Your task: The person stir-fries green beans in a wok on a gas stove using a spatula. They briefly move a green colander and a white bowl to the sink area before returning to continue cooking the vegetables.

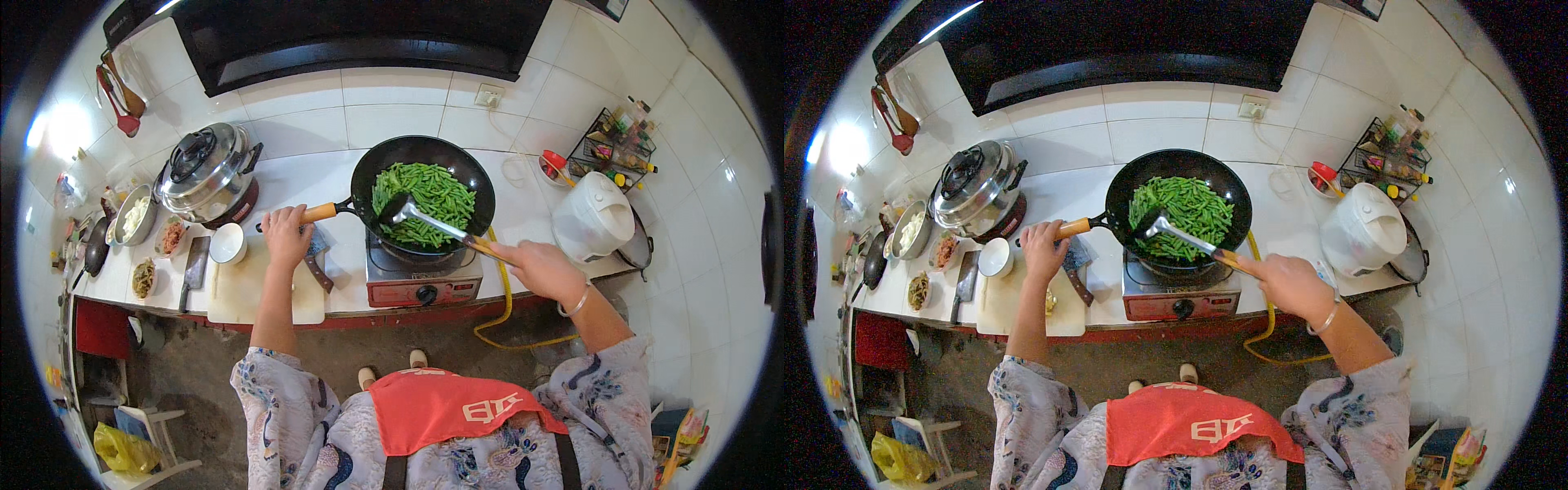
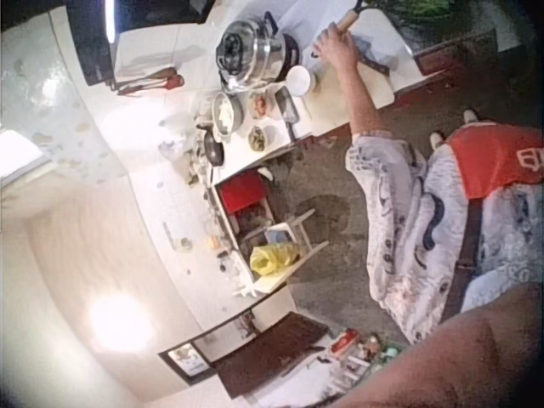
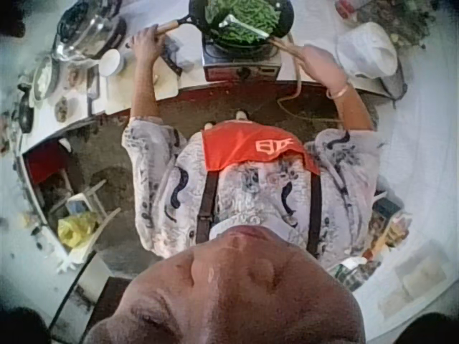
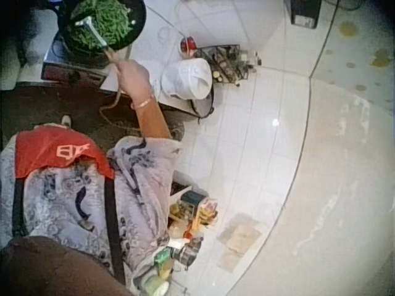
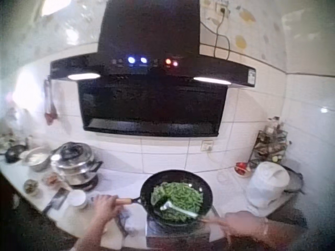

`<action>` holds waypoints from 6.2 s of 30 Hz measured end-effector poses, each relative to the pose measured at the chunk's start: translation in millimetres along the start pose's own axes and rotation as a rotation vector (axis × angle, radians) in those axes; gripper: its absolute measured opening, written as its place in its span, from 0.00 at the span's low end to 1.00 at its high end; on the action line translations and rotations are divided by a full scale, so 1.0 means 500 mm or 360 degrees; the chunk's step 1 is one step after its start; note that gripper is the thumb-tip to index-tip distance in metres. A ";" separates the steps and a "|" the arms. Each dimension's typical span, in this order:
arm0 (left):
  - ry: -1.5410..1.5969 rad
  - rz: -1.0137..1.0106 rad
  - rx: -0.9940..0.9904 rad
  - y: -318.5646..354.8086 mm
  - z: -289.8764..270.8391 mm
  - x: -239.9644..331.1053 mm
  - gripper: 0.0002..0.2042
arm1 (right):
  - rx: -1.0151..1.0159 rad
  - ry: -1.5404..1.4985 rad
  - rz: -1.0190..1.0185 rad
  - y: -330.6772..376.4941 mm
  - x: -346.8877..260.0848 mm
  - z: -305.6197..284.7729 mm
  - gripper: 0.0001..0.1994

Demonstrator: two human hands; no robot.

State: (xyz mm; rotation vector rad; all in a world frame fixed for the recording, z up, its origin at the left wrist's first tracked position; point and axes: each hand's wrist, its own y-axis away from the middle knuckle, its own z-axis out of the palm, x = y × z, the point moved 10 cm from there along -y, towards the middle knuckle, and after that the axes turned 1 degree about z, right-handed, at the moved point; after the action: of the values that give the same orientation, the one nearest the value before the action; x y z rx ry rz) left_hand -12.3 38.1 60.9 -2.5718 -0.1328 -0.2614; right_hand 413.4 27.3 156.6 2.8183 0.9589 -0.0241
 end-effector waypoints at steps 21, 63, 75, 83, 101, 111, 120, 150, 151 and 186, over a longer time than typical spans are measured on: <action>-0.0074 0.0105 0.0011 0.002 -0.003 0.006 0.23 | 0.0007 -0.0348 0.0283 0.137 0.055 -0.028 0.22; -0.0175 0.0129 0.0113 0.012 0.010 0.014 0.23 | 0.0457 -0.0747 0.0462 0.088 -0.046 0.103 0.23; -0.0186 0.0079 0.0126 0.012 0.007 0.014 0.22 | 0.0485 -0.0764 0.0579 0.100 -0.011 0.123 0.24; -0.0185 0.0099 0.0162 0.012 -0.001 0.015 0.24 | 0.0437 -0.0947 0.0617 0.099 -0.002 0.127 0.25; -0.0187 0.0054 0.0157 0.009 -0.004 0.021 0.21 | 0.0477 -0.1008 0.0525 0.094 0.003 0.147 0.26; -0.0170 -0.0006 0.0126 0.011 0.001 0.011 0.21 | 0.0452 -0.1022 0.0522 0.092 0.002 0.138 0.25; -0.0193 0.0017 0.0198 0.010 -0.010 0.022 0.20 | 0.0567 -0.1001 0.0443 0.094 0.003 0.140 0.25; -0.0155 0.0035 0.0212 0.013 -0.012 0.025 0.18 | 0.0527 -0.1048 0.0493 0.093 0.002 0.143 0.25; -0.0160 0.0032 0.0227 0.014 -0.011 0.024 0.17 | 0.0491 -0.1055 0.0520 0.093 0.002 0.145 0.25; -0.0127 -0.0039 0.0215 0.026 -0.001 0.009 0.16 | 0.0478 -0.1162 0.0457 0.078 -0.014 0.113 0.24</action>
State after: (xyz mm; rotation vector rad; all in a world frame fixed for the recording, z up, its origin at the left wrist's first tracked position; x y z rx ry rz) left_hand -6.2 27.1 55.8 -2.4481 -0.2047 -0.1535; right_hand 433.3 -16.4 107.3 2.7833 0.3992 -1.1469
